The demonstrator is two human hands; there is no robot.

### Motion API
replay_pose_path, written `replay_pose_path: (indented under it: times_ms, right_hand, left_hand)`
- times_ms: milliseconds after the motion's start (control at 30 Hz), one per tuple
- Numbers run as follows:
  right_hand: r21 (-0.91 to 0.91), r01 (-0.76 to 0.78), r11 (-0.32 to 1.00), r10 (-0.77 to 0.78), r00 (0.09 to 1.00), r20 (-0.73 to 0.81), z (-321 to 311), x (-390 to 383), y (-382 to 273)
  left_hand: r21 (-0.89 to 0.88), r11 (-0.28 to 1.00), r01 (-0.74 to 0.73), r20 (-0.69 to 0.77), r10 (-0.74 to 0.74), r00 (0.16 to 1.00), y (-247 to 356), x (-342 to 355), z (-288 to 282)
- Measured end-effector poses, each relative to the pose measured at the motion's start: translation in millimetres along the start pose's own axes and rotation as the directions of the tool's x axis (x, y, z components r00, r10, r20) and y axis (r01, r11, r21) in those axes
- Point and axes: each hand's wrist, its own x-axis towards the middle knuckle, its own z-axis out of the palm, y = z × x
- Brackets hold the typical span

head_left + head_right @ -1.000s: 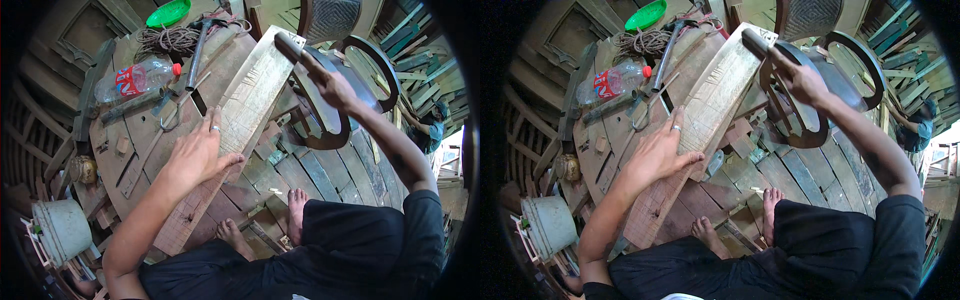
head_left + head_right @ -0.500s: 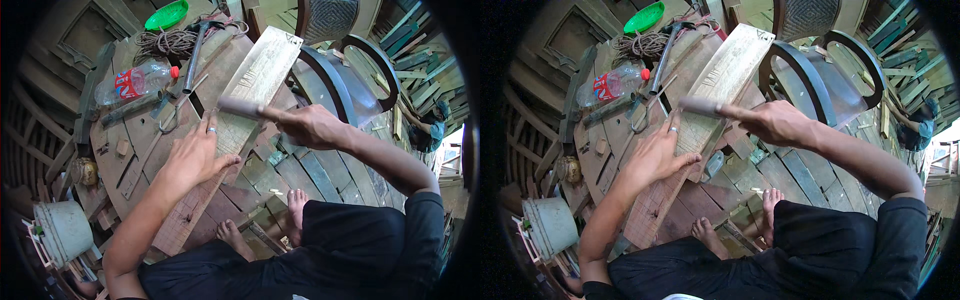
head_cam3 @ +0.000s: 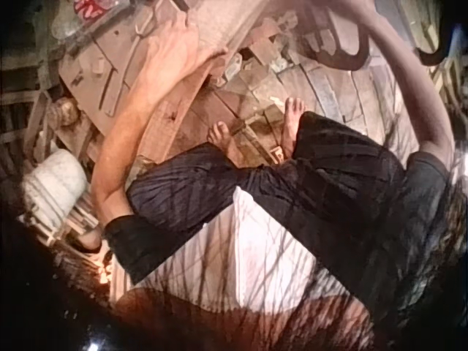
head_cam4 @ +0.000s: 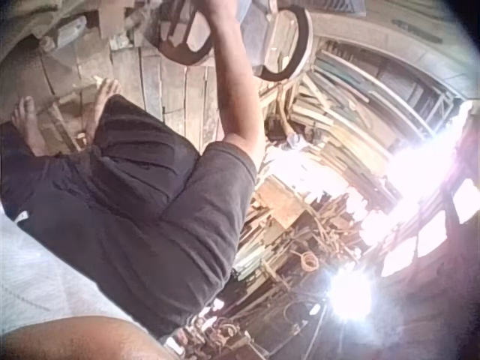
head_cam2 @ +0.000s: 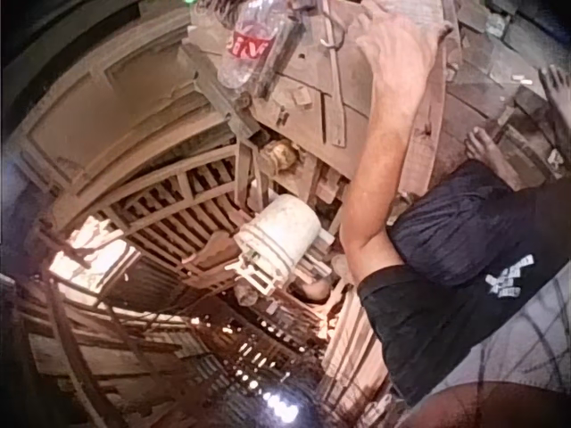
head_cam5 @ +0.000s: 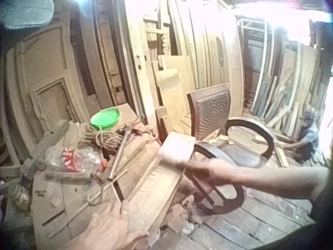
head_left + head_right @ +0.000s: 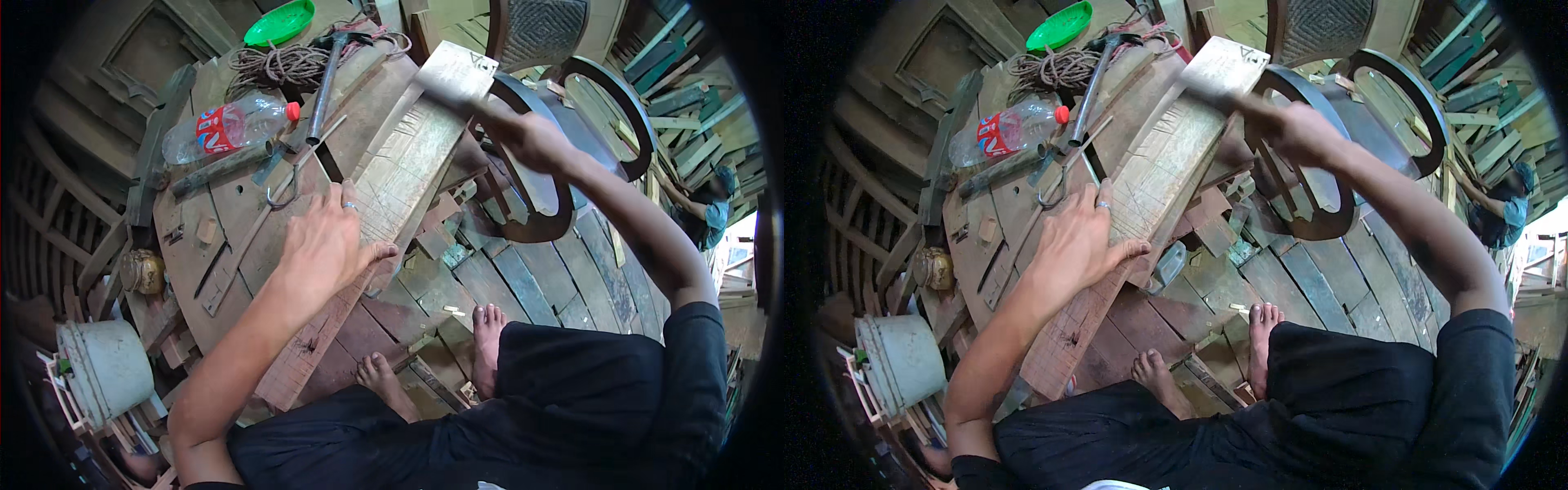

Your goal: The person uses a chisel and a wooden mallet to carve and shape a piece of wood clamped to a workbench. They repeatedly strike the chisel to remove wood shavings and refine the surface.

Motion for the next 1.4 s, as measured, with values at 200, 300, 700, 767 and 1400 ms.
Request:
replay_pose_path:
  times_ms: [200, 300, 700, 767, 1400]
  right_hand:
    - [0.204, 0.089, 0.975, -0.104, 0.992, 0.065, 22, -32, -85]
    - [0.082, 0.205, 0.975, -0.218, 0.95, 0.221, -4, -42, -76]
    - [0.091, 0.147, 0.985, -0.151, 0.987, 0.045, 3, -43, -43]
    - [0.046, -0.196, 0.979, 0.2, 0.976, -0.087, 16, -31, 9]
    - [-0.008, 0.227, 0.974, -0.226, 0.97, 0.089, 21, -16, -59]
  left_hand:
    - [-0.001, 0.999, 0.04, 0.001, -0.04, 0.999, -13, -4, 11]
    - [0.011, 1.0, 0.021, 0.041, -0.022, 0.999, -11, -3, 3]
    - [-0.004, 1.0, 0.029, 0.082, -0.029, 0.996, -6, 1, -5]
    - [-0.013, 1.0, -0.015, 0.05, 0.015, 0.999, -3, 4, -3]
    - [0.019, 1.0, 0.025, 0.067, -0.026, 0.997, -11, -2, -1]
